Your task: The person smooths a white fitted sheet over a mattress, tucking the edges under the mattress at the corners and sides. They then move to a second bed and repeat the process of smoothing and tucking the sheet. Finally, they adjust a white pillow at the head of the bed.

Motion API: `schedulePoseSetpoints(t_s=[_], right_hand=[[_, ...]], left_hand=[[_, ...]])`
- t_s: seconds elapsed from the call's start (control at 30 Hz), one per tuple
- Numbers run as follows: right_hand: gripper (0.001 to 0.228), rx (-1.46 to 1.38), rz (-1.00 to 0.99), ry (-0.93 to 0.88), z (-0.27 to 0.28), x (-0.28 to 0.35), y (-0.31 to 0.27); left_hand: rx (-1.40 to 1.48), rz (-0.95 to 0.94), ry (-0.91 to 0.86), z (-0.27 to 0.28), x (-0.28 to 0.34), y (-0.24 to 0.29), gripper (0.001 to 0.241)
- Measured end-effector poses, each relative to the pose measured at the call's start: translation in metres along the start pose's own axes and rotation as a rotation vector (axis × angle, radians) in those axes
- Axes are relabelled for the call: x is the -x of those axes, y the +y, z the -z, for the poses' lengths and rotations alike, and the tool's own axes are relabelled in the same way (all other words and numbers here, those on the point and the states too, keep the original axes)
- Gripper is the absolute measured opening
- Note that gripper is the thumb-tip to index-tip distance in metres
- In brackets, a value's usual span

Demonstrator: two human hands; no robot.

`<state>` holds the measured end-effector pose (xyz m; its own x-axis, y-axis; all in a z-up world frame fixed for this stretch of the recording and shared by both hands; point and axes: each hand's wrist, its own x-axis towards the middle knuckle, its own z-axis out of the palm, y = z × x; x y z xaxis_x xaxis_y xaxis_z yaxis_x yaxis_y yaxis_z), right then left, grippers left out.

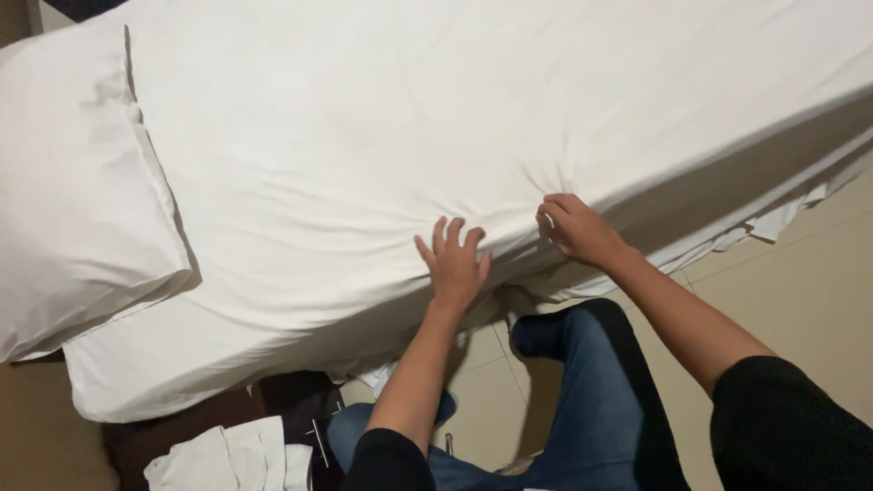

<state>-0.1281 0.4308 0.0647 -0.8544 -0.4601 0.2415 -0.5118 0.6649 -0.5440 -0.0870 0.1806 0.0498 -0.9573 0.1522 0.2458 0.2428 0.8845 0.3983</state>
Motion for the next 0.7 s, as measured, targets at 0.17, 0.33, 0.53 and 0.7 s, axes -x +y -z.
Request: schedulePoseSetpoints(t_s=[0.17, 0.33, 0.53, 0.7], right_hand=[[0.019, 0.087, 0.076, 0.014, -0.005, 0.002, 0.033], [0.015, 0.262, 0.08, -0.023, -0.01, -0.002, 0.045], [0.007, 0.197, 0.036, -0.008, -0.015, 0.0, 0.052], [0.01, 0.151, 0.03, -0.074, -0.005, -0.005, 0.052]], left_hand=[[0.042, -0.131, 0.063, -0.031, -0.012, 0.008, 0.021], [0.035, -0.207, 0.069, -0.033, -0.022, 0.017, 0.013], [0.066, -0.183, 0.104, -0.042, -0.017, 0.016, 0.01], [0.067, -0.166, 0.099, -0.04, -0.019, 0.018, 0.015]])
